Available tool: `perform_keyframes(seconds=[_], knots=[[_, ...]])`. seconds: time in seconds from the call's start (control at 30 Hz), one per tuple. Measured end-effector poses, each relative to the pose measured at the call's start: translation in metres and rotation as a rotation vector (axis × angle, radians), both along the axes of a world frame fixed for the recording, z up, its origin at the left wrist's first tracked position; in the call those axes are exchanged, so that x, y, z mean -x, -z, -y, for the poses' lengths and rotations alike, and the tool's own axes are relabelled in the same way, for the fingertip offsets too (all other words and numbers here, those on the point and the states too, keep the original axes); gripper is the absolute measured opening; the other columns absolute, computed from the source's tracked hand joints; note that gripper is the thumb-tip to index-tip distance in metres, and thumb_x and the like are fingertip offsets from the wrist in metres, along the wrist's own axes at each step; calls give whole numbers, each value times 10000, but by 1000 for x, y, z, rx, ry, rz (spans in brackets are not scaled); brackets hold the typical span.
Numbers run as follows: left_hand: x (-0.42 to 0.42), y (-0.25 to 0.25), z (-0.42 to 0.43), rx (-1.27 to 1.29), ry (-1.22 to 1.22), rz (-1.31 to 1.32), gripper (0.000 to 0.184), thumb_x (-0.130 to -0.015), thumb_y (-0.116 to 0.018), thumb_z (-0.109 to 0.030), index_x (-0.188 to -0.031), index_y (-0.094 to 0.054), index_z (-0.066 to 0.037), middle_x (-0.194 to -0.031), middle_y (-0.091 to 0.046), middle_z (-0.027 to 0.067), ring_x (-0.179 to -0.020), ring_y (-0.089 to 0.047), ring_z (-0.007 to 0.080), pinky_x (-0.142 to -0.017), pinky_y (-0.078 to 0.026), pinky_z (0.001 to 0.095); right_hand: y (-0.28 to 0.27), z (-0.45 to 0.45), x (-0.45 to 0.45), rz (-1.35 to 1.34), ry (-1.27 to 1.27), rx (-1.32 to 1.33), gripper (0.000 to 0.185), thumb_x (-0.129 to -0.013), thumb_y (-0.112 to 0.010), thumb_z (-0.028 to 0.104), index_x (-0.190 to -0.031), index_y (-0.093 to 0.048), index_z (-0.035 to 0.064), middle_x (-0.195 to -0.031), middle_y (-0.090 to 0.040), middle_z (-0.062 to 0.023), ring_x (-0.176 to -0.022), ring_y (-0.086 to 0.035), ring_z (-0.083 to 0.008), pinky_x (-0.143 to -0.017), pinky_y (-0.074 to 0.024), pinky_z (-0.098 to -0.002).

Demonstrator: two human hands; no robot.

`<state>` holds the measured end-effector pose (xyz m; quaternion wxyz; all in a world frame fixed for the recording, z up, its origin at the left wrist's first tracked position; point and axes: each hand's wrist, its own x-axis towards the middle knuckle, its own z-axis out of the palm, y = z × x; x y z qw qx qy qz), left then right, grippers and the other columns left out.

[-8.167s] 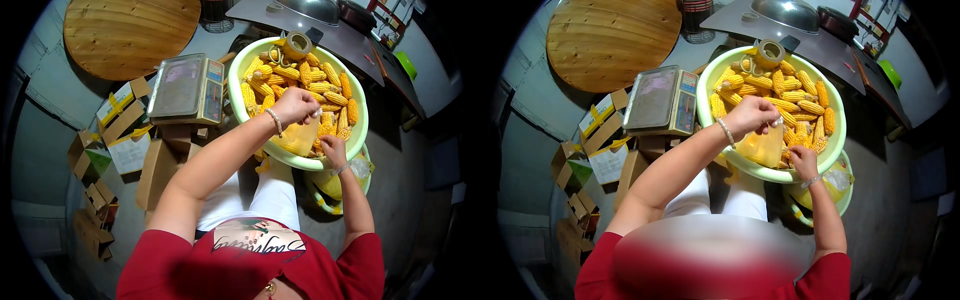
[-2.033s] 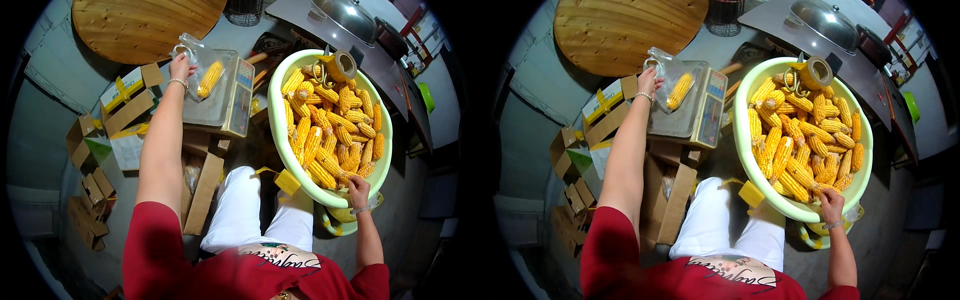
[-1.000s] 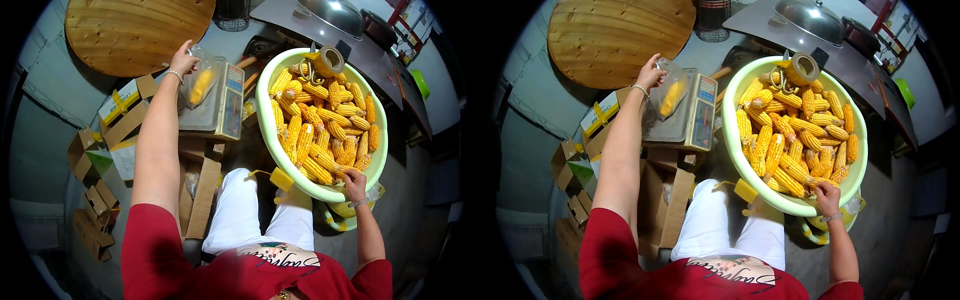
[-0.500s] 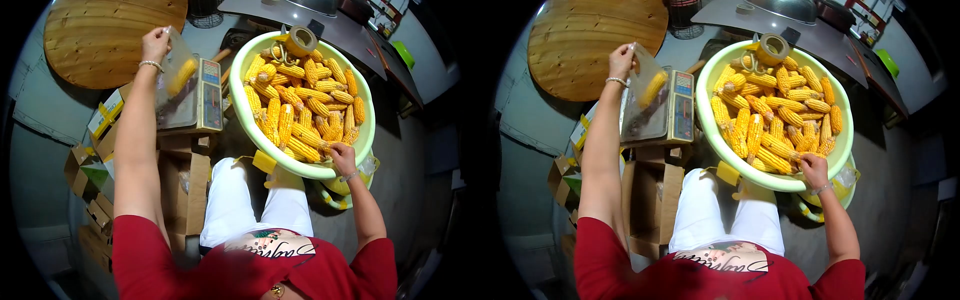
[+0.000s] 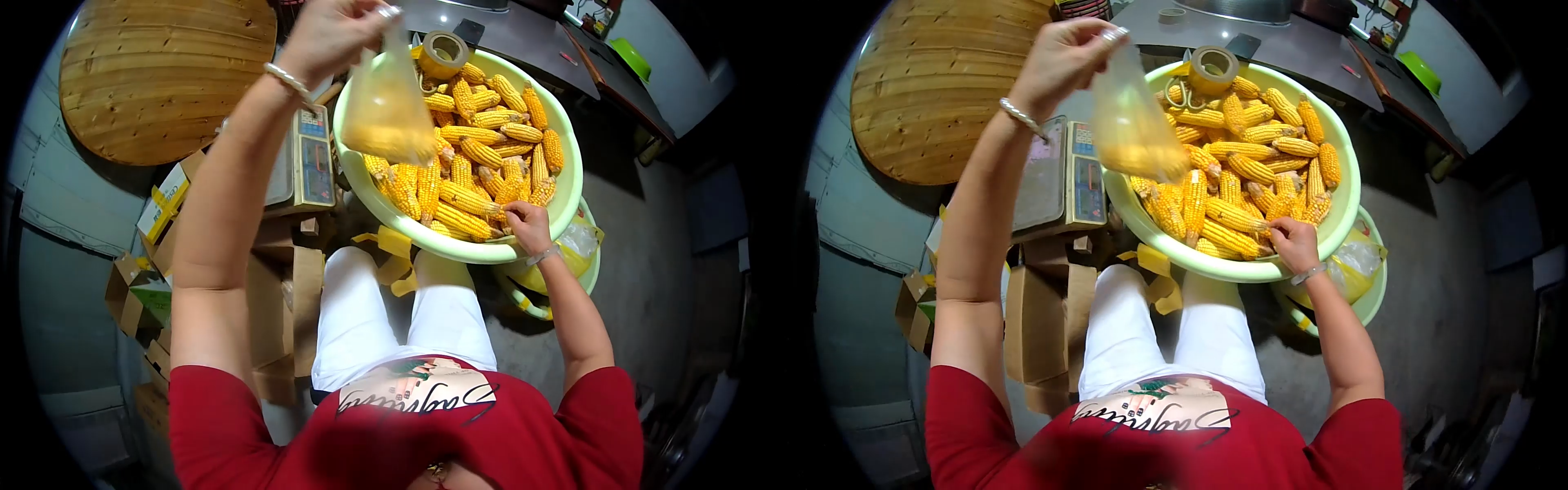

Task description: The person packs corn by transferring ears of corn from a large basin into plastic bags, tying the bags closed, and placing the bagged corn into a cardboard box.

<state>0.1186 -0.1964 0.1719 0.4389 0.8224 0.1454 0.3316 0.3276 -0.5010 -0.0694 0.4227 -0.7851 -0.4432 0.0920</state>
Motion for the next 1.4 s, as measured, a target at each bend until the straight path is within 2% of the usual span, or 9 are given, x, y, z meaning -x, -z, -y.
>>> perform_keyframes(seconds=[0.2,0.23,0.33,0.5,0.6,0.97,1.1,1.23,1.4], knots=[[-45,76,70,-131,43,-197,271,-781,-610,-273,-829,-663,-11,-640,-627,113,-544,-597,181,-537,-468,295,-1,2,-1,-61,-5,-53,119,-721,-600,67,-812,-660,21,-598,-599,-107,-520,-563,-136,-514,-446,-261],[-50,93,78,-164,74,-185,254,-801,-619,-242,-822,-653,9,-597,-605,61,-505,-557,83,-476,-442,235,-5,3,-1,-109,-12,-19,127,-743,-596,65,-841,-658,12,-636,-618,-78,-551,-562,-115,-531,-448,-251],[-53,118,107,-155,47,-290,254,-766,-620,-254,-811,-663,-8,-605,-616,90,-515,-592,144,-524,-464,273,-7,6,-1,-267,-27,-117,138,-772,-594,74,-869,-652,-4,-686,-629,-46,-584,-561,-105,-557,-452,-241],[-58,125,120,-172,-29,-251,258,-742,-604,-267,-788,-667,-21,-619,-615,110,-547,-603,207,-544,-468,297,-28,-4,11,-404,-237,-178,556,-773,-626,108,-1267,-400,-9,-1195,-494,-117,-1099,-474,-177,-911,-403,-301],[-55,108,130,-179,-13,-257,254,-727,-605,-271,-771,-669,-29,-630,-614,127,-575,-606,239,-562,-472,313,-41,-28,35,-265,-335,-253,480,-780,-610,103,-1217,-454,-21,-1153,-531,-121,-1065,-504,-176,-917,-398,-300],[-32,75,126,-679,241,-396,178,-666,-655,-165,-836,-648,-112,-666,-611,90,-669,-599,275,-601,-461,369,-59,-46,48,-1320,-218,-446,179,-883,-435,69,-956,-575,-15,-812,-621,-77,-766,-590,-178,-754,-480,-307],[-43,63,138,-736,433,-338,171,-652,-655,-130,-819,-652,-96,-686,-622,83,-687,-608,266,-611,-465,364,-51,-56,33,-901,-294,-135,135,-844,-489,55,-929,-572,-12,-648,-520,-25,-535,-479,-151,-593,-446,-259],[-63,71,139,-576,417,-350,196,-641,-652,-111,-827,-653,-49,-725,-642,105,-697,-626,255,-639,-488,337,-72,-51,37,-380,-400,352,174,-751,-614,122,-864,-581,-6,-702,-558,-45,-642,-545,-152,-648,-449,-277],[-70,88,134,-444,376,-386,174,-669,-656,-139,-810,-659,-37,-723,-637,117,-683,-624,248,-634,-486,323,-72,-49,39,-607,-543,102,170,-811,-570,126,-941,-556,18,-732,-568,-78,-693,-550,-151,-674,-447,-290]])
